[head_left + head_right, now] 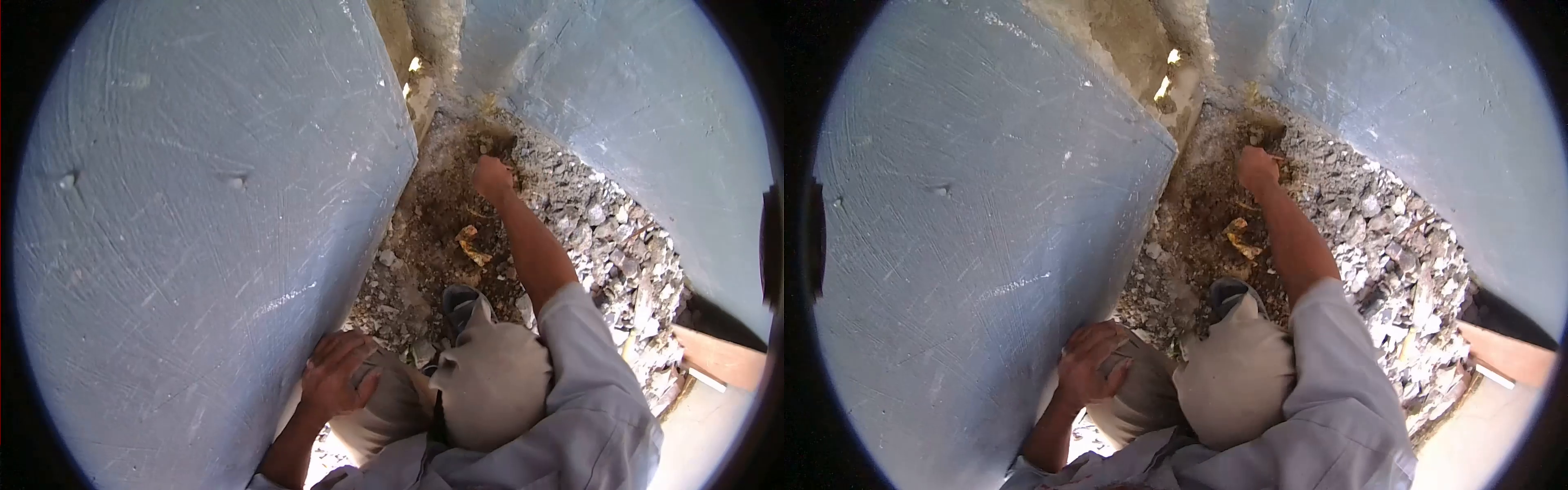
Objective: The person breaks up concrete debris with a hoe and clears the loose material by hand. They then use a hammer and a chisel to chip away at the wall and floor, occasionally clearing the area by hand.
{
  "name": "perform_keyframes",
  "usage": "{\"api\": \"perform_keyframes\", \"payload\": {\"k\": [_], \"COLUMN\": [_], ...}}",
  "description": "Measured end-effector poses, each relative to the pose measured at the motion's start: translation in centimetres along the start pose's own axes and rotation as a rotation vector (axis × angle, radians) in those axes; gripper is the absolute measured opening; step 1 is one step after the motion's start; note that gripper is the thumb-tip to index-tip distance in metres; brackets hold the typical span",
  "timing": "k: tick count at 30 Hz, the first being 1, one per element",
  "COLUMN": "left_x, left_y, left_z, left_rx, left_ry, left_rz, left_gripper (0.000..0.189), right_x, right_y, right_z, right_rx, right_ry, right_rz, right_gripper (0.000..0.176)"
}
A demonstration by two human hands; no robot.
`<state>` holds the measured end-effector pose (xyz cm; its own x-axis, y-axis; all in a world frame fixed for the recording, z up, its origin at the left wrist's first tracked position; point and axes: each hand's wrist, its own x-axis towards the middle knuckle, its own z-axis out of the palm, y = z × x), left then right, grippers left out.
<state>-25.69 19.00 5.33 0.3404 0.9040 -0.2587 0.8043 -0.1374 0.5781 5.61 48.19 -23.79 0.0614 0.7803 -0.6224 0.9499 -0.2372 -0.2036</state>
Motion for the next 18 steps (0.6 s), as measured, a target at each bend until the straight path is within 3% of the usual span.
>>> {"api": "perform_keyframes", "payload": {"k": [3, 5, 7, 10, 14, 18], "left_x": [-0.3, -0.5, -0.7, -0.6, -0.5, -0.6], "left_y": [-0.3, -0.3, -0.3, -0.1, -0.4, -0.3], "left_z": [0.4, 0.1, 0.2, 0.0, 0.3, 0.2], "left_rx": [0.016, 0.023, 0.01, -0.018, -0.012, -0.027], "left_ry": [0.028, 0.002, -0.004, 0.004, 0.037, 0.051], "left_rz": [0.038, 0.009, -0.009, 0.018, 0.04, 0.023], "left_gripper": [0.04, 0.04, 0.039, 0.038, 0.038, 0.038], "right_x": [1.8, 0.4, -0.3, 0.0, -3.4, -7.1], "right_y": [4.5, 6.5, 5.8, 4.5, 3.5, 7.0], "right_z": [5.0, 8.8, 11.7, 15.9, 10.7, 0.8], "right_rx": [0.165, 0.233, 0.795, 1.233, 1.176, 0.609], "right_ry": [0.112, 0.243, 0.016, 0.025, 0.418, 0.403], "right_rz": [-0.008, -0.129, 0.239, 0.255, 0.118, -0.093], "right_gripper": [0.028, 0.031, 0.034, 0.04, 0.03, 0.022]}}
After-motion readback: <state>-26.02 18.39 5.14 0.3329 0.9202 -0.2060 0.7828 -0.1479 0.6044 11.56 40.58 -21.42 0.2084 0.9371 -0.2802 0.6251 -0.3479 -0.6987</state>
